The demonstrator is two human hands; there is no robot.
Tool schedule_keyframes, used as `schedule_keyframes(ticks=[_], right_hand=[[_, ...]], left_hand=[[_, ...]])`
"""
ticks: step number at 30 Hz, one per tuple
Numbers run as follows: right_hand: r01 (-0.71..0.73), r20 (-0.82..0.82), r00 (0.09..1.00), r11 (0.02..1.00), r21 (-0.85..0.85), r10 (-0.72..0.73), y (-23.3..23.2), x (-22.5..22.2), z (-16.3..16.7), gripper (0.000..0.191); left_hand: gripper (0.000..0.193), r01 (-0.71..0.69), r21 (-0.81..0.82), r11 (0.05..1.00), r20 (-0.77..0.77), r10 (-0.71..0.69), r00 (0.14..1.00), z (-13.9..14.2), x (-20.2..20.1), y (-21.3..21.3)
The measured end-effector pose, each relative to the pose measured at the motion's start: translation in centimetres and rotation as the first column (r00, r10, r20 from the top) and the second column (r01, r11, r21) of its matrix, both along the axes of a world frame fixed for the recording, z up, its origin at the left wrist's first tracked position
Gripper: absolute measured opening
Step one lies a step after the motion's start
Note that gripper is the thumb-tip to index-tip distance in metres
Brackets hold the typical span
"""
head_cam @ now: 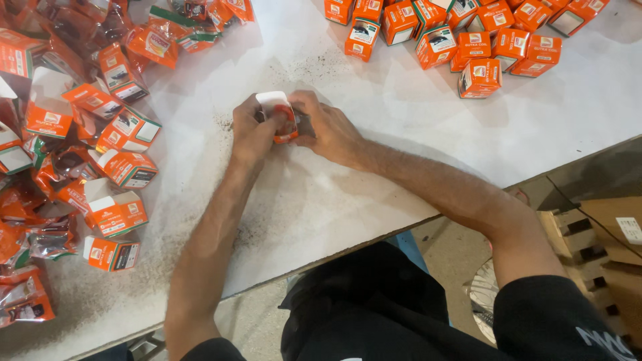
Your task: The person picks up small orange product boxes from a pile on the table, folds their flaps closed by hand, and places the finished boxes onto a growing stack of closed boxes. They repeat this cycle continuously, occasionally brushing debris aside on the table surface.
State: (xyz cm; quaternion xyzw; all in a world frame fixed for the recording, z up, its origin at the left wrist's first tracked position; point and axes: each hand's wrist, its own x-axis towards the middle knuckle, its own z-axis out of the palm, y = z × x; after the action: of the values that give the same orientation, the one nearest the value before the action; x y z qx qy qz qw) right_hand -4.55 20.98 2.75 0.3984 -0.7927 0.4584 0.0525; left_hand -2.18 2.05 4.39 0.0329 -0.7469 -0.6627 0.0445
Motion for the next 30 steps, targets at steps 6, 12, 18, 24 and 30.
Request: schedule_keyframes(ticks=[6, 12, 18, 24, 30], right_hand=[[-0.034, -0.166, 0.985, 0.996, 0.079, 0.047, -0.1, -0.2, 0.4, 0.059], [-0.037, -0.182, 0.982, 0.997, 0.071, 0.049, -0.3, -0.2, 0.4, 0.056], [-0.012, -0.097, 0.995, 0.996, 0.084, 0.02, -0.2, 0.1, 1.1, 0.048], [-0.009, 0.108, 0.994, 1.0, -0.001, 0.009, -0.2, 0.2, 1.5, 0.054], [-0.037, 0.069, 0.997, 0.999, -0.001, 0.037, -0.1, 0.1, 1.4, 0.056]], left_hand=[[0.031, 0.167, 0.081, 0.983, -0.066, -0.162, 0.985, 0.4, 1.2, -1.7], [0.017, 0.13, 0.259, 0.957, 0.019, -0.14, 0.99, -0.9, 0.3, -3.7], [0.019, 0.06, 0.022, 0.998, -0.164, -0.056, 0.985, -1.8, 0.4, -1.5], [0.028, 0.021, -0.548, 0.836, -0.537, -0.37, 0.758, -0.2, 3.0, -2.4], [0.023, -0.003, -0.45, 0.893, -0.512, -0.255, 0.82, -0.4, 3.2, -1.6]])
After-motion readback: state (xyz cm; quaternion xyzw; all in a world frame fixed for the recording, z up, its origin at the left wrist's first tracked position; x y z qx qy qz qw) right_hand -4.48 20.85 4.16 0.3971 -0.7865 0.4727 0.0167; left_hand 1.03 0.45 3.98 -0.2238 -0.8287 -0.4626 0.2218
